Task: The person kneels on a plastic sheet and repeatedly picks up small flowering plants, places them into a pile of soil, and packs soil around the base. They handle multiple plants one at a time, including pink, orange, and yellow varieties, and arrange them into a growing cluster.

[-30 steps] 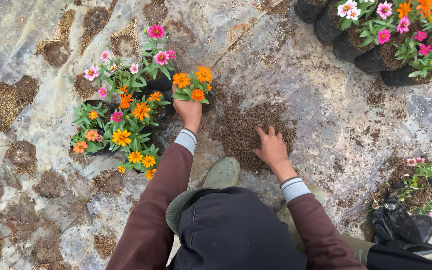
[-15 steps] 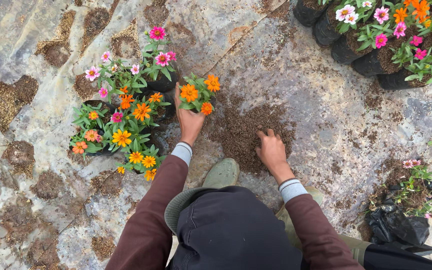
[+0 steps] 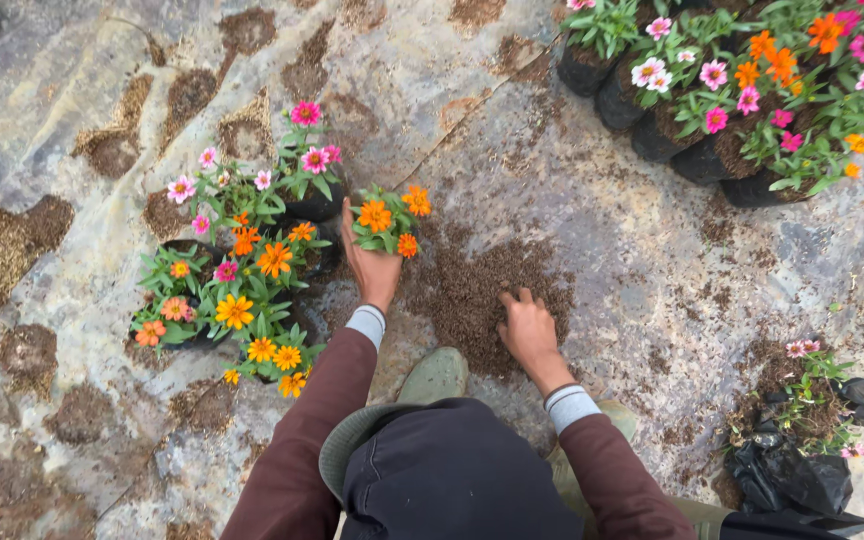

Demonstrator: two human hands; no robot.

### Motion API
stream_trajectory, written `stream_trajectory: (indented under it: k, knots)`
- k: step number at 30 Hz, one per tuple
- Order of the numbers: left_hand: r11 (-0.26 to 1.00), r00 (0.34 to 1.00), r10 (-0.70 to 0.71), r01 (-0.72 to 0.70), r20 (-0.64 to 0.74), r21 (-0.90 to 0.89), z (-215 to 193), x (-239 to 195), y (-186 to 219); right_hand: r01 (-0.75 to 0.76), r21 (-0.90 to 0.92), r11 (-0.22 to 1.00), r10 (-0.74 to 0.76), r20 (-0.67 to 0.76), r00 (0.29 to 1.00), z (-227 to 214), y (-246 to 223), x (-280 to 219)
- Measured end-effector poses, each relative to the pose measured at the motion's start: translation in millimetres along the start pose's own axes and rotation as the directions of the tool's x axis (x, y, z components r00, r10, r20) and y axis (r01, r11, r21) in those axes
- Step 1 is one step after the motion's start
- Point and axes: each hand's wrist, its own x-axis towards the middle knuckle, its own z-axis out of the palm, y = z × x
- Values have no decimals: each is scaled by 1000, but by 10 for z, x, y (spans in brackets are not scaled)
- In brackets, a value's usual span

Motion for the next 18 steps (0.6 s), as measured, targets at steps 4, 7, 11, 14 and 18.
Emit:
stream_trajectory:
  k: [4, 7, 11, 14, 18]
  knots:
    - [993, 998, -23, 29, -57, 111, 24, 65, 122, 4, -22, 1000, -3, 13, 1000, -9, -17, 11]
    - [989, 990, -89, 101, -107, 111, 79, 85, 125, 8, -23, 1000, -7, 18, 1000, 16, 15, 41]
    - [991, 970, -123, 132, -208, 31, 169, 80, 20, 19, -20, 1000, -19, 12, 1000, 110, 118, 71]
    - [990, 963, -142, 143, -230, -16, 166, 38, -96, 15, -25, 1000, -15, -7, 1000, 167, 184, 72]
    - [992, 960, -122, 110, -251, -60, 153, 48, -133, -20, -12, 1000, 20, -4, 1000, 102, 223, 94]
